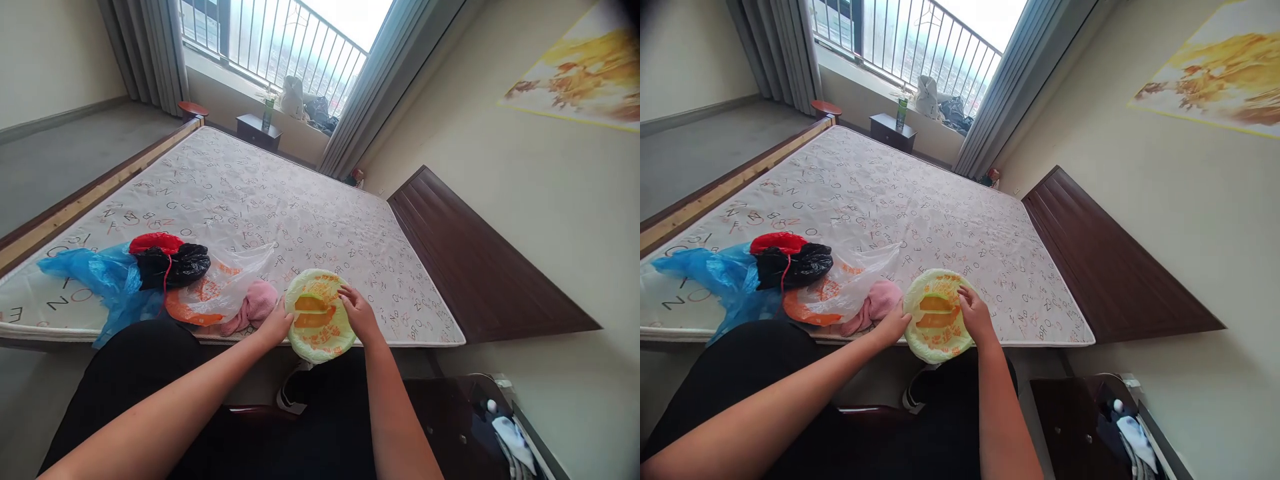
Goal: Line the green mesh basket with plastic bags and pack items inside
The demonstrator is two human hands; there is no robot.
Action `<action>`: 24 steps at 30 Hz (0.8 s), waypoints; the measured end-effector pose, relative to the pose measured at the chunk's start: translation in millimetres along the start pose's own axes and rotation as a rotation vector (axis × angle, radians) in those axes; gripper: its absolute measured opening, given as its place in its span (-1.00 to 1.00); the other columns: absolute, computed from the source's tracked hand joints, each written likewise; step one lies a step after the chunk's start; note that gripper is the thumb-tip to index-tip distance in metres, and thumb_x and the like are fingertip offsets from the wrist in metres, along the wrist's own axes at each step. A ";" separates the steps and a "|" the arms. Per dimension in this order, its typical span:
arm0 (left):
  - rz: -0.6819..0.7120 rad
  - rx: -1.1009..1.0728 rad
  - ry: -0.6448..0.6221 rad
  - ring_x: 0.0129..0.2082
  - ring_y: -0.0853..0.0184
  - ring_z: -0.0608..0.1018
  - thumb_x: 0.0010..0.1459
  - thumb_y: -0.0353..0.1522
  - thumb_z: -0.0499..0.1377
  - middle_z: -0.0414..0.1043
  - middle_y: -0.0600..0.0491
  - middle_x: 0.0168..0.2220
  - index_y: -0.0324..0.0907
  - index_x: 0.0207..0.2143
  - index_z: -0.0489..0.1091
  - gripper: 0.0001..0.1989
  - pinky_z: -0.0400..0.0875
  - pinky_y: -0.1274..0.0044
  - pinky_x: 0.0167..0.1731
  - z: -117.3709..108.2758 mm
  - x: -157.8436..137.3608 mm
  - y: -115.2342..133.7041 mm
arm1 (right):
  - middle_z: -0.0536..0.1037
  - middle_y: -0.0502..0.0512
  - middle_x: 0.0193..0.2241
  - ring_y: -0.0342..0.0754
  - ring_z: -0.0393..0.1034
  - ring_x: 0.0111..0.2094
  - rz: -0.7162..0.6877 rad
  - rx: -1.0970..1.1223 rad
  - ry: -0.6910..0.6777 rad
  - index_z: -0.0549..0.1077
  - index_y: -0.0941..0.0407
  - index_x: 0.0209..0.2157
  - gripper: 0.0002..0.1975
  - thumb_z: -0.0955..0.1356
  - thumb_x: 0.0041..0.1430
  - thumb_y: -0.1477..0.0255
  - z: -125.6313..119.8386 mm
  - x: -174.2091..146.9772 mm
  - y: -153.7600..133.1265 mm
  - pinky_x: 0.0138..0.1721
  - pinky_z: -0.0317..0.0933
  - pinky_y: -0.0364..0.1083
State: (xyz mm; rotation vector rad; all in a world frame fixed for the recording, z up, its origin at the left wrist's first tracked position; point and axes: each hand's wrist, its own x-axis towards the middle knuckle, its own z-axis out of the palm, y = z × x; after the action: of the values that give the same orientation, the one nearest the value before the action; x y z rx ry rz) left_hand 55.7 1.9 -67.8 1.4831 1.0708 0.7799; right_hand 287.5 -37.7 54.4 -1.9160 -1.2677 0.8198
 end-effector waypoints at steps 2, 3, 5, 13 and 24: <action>-0.011 0.021 -0.004 0.34 0.04 0.34 0.14 -0.50 0.08 0.33 -0.23 0.27 -0.24 0.25 0.24 -0.42 0.10 0.17 0.41 1.4 -0.7 0.1 | 0.52 0.23 0.18 0.14 0.36 0.24 -0.104 -0.102 0.195 0.48 0.07 0.12 -0.56 0.23 0.33 0.22 -9.5 -8.1 -1.5 0.33 0.17 0.12; -0.022 0.032 -0.011 0.32 0.03 0.36 0.15 -0.49 0.09 0.35 -0.23 0.26 -0.24 0.24 0.25 -0.43 0.12 0.16 0.40 1.8 -1.1 0.5 | 0.48 0.25 0.22 0.15 0.30 0.29 -0.123 -0.172 0.306 0.48 0.10 0.11 -0.56 0.23 0.32 0.23 -11.4 -11.2 3.3 0.37 0.11 0.14; -0.040 0.053 -0.027 0.28 0.01 0.40 0.15 -0.48 0.10 0.39 -0.22 0.23 -0.26 0.22 0.26 -0.45 0.16 0.17 0.39 2.2 -2.0 1.8 | 0.33 0.31 0.33 0.17 0.14 0.40 -0.097 -0.268 0.442 0.41 0.16 0.19 -0.48 0.28 0.24 0.27 -9.7 -15.5 24.3 0.44 -0.03 0.14; 0.101 0.069 -0.153 0.34 0.08 0.36 0.19 -0.42 0.08 0.36 -0.22 0.30 -0.30 0.28 0.25 -0.42 0.13 0.20 0.41 0.1 -6.1 2.1 | 0.60 0.18 0.02 0.09 0.58 -0.07 0.419 0.538 0.283 0.30 0.02 0.24 -0.20 0.45 -0.12 0.43 2.5 -8.6 116.4 -0.13 0.50 0.01; -0.014 0.010 0.024 0.05 0.11 0.61 0.33 0.01 0.00 0.53 -0.21 0.10 -0.23 0.10 0.39 -0.43 0.51 0.29 0.05 -30.2 13.0 10.6 | 0.62 -0.03 -0.37 0.01 0.57 -0.36 0.419 0.803 0.264 0.40 0.02 -0.09 -0.57 0.35 -0.09 0.48 -3.2 14.1 100.6 -0.31 0.50 -0.02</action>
State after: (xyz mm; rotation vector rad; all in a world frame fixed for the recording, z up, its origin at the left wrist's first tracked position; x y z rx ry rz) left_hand 35.5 25.6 -52.8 1.4768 1.1036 0.7857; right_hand 345.2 -54.1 -27.6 -1.5426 -0.2791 1.0372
